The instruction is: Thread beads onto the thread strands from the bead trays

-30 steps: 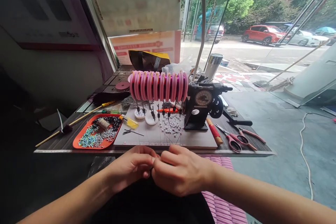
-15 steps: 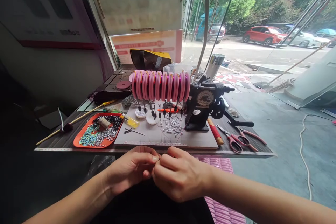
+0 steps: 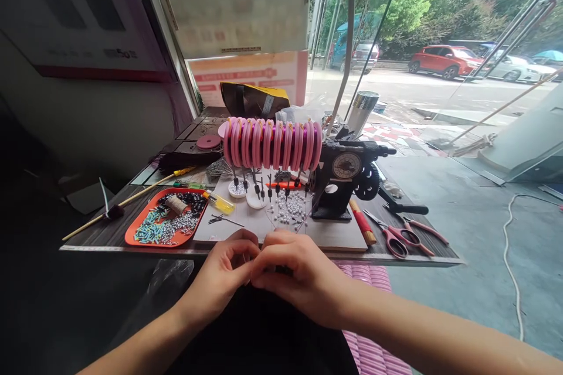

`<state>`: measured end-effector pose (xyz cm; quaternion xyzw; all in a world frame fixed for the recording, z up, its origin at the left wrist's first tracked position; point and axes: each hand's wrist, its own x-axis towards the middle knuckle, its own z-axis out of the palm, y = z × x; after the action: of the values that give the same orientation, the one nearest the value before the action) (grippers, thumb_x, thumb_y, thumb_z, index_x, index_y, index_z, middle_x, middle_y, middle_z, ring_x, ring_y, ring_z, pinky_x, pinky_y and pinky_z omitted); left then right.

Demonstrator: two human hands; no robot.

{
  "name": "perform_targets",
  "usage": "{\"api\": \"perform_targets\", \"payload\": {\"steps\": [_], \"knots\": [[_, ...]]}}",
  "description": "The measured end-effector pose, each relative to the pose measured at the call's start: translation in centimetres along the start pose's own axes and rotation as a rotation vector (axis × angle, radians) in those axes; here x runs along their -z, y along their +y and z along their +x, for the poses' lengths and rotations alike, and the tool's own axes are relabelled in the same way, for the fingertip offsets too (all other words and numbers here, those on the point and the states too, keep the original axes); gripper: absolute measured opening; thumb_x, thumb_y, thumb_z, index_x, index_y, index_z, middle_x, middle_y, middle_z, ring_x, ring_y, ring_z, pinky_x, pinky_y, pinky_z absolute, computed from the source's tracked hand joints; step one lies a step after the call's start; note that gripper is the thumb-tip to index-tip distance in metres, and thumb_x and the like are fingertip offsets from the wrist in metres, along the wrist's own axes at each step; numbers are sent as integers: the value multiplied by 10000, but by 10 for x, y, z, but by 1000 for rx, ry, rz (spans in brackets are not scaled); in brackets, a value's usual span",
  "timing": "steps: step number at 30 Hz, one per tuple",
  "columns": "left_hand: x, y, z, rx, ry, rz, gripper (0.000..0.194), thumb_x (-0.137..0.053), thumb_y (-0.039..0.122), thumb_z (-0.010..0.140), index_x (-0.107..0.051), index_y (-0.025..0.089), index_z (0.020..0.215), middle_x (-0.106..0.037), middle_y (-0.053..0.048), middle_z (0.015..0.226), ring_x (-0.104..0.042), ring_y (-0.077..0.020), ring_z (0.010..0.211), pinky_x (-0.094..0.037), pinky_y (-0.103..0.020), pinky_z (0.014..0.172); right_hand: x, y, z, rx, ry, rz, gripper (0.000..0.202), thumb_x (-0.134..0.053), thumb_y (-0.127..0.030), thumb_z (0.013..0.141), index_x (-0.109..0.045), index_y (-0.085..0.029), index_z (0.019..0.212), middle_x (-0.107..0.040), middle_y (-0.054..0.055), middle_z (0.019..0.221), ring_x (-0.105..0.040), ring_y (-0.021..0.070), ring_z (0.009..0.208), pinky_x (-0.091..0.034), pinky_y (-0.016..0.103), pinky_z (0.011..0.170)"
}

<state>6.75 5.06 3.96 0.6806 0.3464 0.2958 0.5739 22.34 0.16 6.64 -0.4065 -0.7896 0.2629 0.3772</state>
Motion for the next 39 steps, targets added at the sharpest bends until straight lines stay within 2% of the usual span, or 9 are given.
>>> {"api": "perform_targets", "payload": {"steps": [5, 8, 12, 16, 20, 25, 30, 34, 39], "knots": [[5, 4, 8, 31, -123, 95, 110, -575, 147, 675, -602, 158, 569, -487, 7, 695, -447, -136, 664, -316, -252, 605, 1, 0, -10, 180, -274, -361, 213, -452, -76, 862, -518, -176, 686, -568, -1, 629, -428, 143, 686, -350, 287, 678], [11, 11, 18, 167, -268, 81, 60, -585, 148, 629, -592, 161, 572, -475, 24, 672, -406, -119, 617, -288, -248, 572, 3, 6, -19, 291, -401, -564, 178, -464, -59, 831, -508, -167, 698, -570, 1, 657, -438, 154, 724, -334, 321, 712], [13, 10, 31, 388, -509, -64, 29, -576, 186, 579, -569, 158, 572, -500, 24, 567, -396, -107, 520, -301, -246, 523, 6, 17, -28, 512, -461, -815, 140, -457, -69, 832, -569, -131, 774, -591, 48, 730, -431, 183, 742, -331, 367, 681], [9, 5, 35, 450, -574, -132, 59, -536, 217, 569, -537, 158, 573, -505, 9, 580, -376, -96, 489, -318, -240, 494, 7, 21, -32, 580, -473, -906, 203, -422, -45, 841, -584, -130, 752, -587, 59, 724, -422, 187, 731, -328, 376, 652], [3, 8, 21, 329, -419, -64, 52, -553, 184, 629, -532, 165, 586, -463, 19, 636, -400, -106, 561, -302, -237, 527, 9, 11, -26, 395, -428, -608, 180, -463, -87, 847, -546, -163, 707, -577, 21, 669, -425, 168, 719, -337, 350, 687], [-8, 3, -5, -155, -8, 277, 125, -541, 177, 774, -588, 166, 659, -474, -9, 778, -440, -124, 663, -341, -232, 569, 9, 0, -8, -52, -120, 68, 171, -509, -173, 869, -596, -166, 721, -591, 13, 674, -453, 132, 668, -373, 273, 657], [-19, -14, -15, -402, 381, 368, 160, -499, 145, 827, -538, 169, 673, -414, -3, 764, -448, -121, 682, -379, -217, 602, 5, 4, 13, -377, 74, 647, 244, -678, -369, 745, -618, -133, 718, -574, 2, 680, -512, 115, 650, -408, 243, 639], [-21, -15, -14, -304, 333, 241, 136, -488, 192, 849, -540, 179, 724, -416, -6, 810, -453, -118, 679, -392, -219, 603, 4, 8, 19, -461, 81, 811, 277, -730, -371, 680, -601, -127, 703, -575, -3, 662, -532, 117, 653, -422, 258, 670], [-19, -13, -14, -158, 226, 54, 183, -490, 289, 854, -547, 184, 716, -415, -6, 823, -438, -122, 683, -378, -229, 595, 4, 8, 17, -449, 72, 751, 274, -719, -375, 692, -600, -129, 706, -563, -7, 659, -512, 115, 652, -410, 250, 659]]}}
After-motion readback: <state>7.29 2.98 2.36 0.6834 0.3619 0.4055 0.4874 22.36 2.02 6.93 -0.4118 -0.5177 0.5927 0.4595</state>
